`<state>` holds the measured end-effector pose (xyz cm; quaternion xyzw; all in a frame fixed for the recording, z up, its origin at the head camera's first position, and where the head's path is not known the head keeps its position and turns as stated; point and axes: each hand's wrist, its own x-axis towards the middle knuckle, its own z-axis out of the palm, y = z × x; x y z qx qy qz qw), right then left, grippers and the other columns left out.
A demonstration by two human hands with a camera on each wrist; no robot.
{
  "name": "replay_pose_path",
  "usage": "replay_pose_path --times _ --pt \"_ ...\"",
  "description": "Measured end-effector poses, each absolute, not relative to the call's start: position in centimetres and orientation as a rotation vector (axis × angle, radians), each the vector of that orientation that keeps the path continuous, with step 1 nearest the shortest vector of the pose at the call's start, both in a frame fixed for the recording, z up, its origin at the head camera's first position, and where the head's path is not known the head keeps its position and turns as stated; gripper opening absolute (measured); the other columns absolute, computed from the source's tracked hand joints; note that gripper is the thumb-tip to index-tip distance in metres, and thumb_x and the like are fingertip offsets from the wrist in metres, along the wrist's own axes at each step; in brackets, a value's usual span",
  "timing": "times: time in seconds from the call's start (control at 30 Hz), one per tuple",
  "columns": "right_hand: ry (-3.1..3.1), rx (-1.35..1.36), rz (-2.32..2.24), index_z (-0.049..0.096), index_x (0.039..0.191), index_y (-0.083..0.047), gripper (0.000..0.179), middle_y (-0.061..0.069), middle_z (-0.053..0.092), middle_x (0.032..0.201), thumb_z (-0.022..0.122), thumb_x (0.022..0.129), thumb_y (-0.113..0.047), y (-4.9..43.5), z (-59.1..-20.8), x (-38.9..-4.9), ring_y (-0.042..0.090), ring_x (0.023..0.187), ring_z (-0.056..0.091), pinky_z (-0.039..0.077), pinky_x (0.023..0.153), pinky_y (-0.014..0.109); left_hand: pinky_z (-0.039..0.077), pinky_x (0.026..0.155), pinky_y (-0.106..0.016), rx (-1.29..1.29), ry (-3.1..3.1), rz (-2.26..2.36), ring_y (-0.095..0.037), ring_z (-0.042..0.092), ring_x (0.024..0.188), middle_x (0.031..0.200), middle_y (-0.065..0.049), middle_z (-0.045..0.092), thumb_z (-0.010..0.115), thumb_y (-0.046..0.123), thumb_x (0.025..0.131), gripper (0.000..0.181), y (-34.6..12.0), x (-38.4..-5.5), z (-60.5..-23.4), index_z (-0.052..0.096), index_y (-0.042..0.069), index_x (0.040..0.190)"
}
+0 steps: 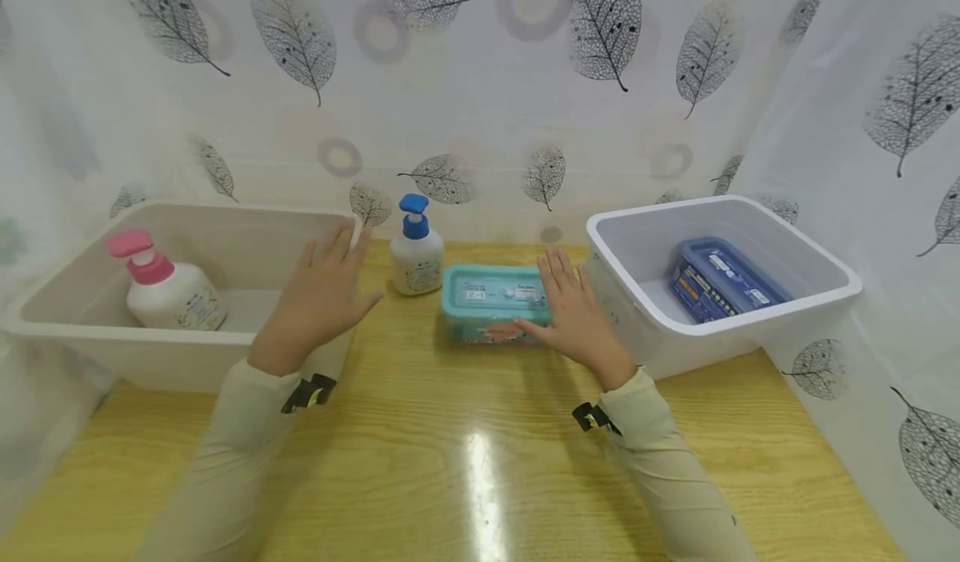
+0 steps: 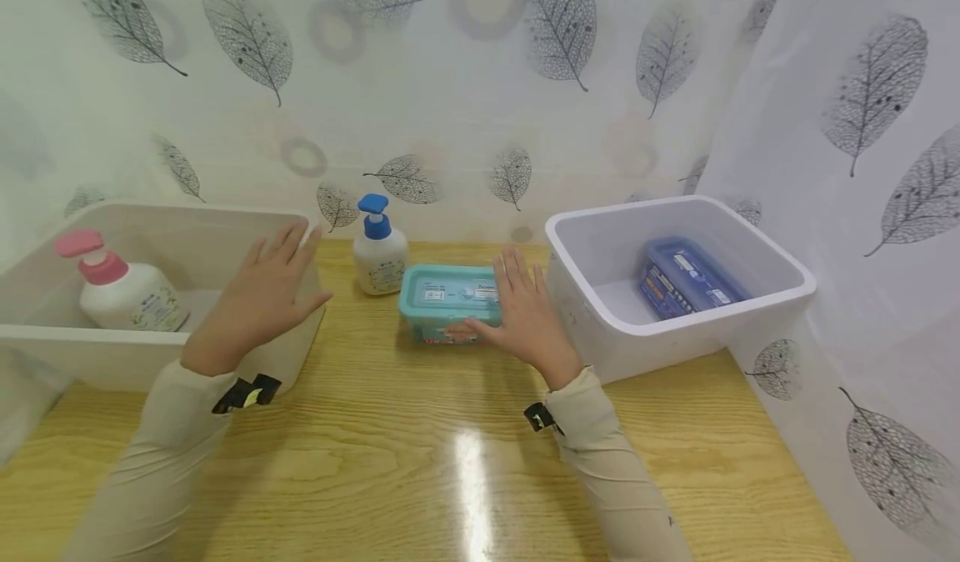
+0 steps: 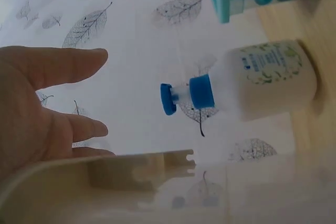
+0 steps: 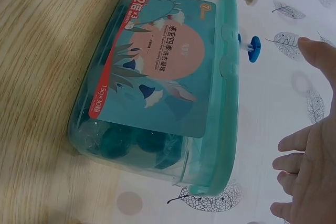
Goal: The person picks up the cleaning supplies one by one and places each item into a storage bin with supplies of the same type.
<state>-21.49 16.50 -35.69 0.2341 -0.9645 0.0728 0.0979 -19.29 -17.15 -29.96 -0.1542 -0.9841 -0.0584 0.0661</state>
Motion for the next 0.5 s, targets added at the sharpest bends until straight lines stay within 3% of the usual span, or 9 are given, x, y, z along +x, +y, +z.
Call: replay_pose_path --times 0.27,0.5 --pt "-2.823 0.714 0.19 0.012 0.149 0.003 0.095 0.022 0.006 0.157 0.056 0.087 -0.054 16.5 -35.9 -21.8 0.036 0.146 0.006 0.01 0.118 0.056 0.009 0.116 -0.06 -0.463 -2.965 -0.209 -0.042 0.013 0.143 0.155 -0.025 0.012 0.052 0.029 0.092 0.078 -18.3 -19.1 -30.2 0.01 -0.005 0.149" --pt "-2.833 0.728 0.179 0.013 0.149 0.003 0.095 0.02 0.004 0.158 0.057 0.087 -0.054 16.5 -35.7 -22.4 0.034 0.147 0.003 0.008 0.118 0.056 0.006 0.117 -0.059 -0.465 -3.03 -0.215 -0.043 0.01 0.143 0.155 -0.027 0.008 0.047 0.028 0.094 0.075 -18.6 -19.1 -30.1 0.008 -0.008 0.147"
